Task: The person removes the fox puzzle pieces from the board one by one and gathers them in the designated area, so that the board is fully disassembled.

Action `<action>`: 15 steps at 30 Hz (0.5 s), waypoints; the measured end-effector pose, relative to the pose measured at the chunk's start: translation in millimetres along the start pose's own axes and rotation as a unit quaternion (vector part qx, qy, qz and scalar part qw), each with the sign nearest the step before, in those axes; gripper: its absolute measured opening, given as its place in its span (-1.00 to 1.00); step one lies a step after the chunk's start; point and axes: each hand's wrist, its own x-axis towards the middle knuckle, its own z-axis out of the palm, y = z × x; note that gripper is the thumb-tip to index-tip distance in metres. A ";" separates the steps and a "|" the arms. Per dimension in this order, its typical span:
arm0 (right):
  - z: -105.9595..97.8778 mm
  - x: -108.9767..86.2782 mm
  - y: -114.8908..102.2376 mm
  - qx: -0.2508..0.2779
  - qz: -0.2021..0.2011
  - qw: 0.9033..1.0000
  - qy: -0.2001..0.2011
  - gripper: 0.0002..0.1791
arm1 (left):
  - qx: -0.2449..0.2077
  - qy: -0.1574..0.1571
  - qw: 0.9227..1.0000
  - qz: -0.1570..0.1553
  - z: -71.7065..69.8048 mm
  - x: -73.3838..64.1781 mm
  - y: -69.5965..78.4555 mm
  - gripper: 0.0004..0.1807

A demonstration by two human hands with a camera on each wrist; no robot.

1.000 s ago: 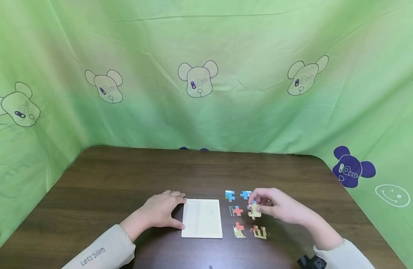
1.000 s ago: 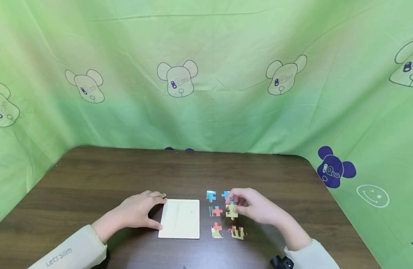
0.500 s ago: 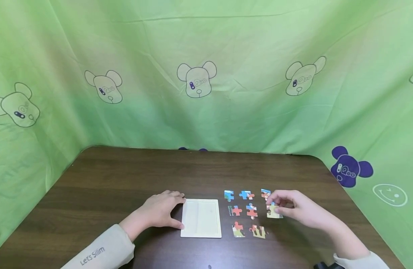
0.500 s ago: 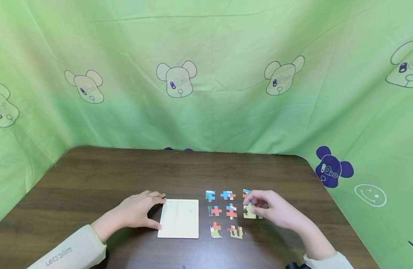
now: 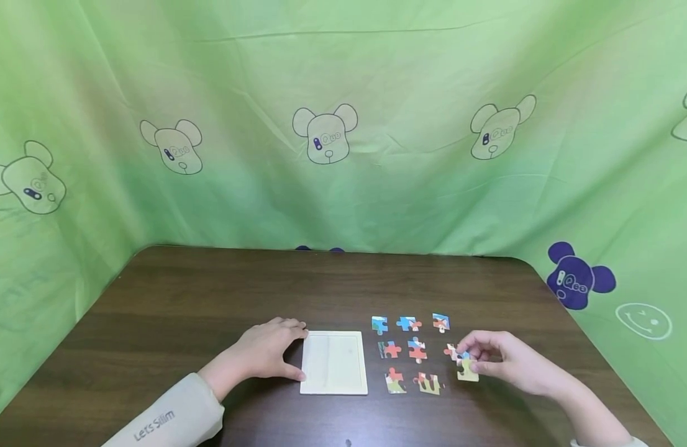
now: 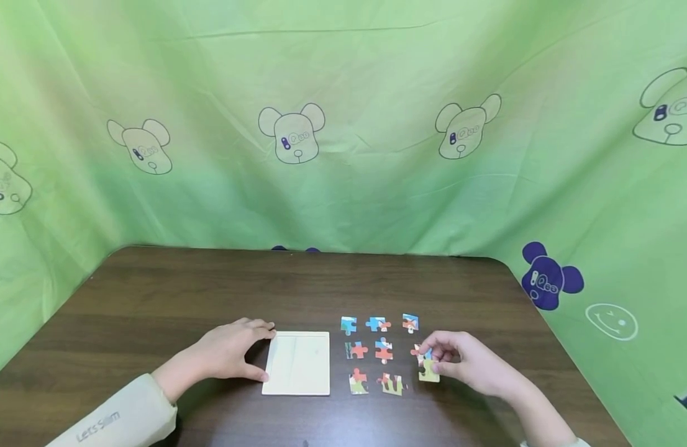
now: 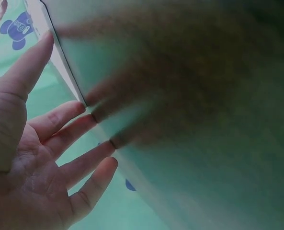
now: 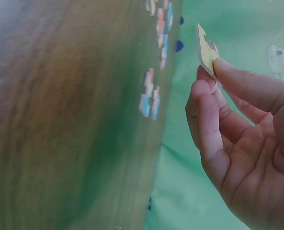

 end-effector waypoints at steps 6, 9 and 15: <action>6.5 -2.5 7.2 0.016 0.014 0.999 -0.030 -0.77 | -0.006 -0.001 1.000 0.004 1.4 -1.0 -1.2 -0.21; 8.1 -3.2 9.5 0.014 0.015 0.999 -0.038 -0.76 | -0.009 0.001 1.000 0.008 1.8 -1.0 -1.6 -0.21; 10.0 -1.6 11.7 0.019 0.015 0.999 -0.047 -0.78 | -0.009 0.008 1.000 0.011 1.3 -0.9 -2.4 -0.21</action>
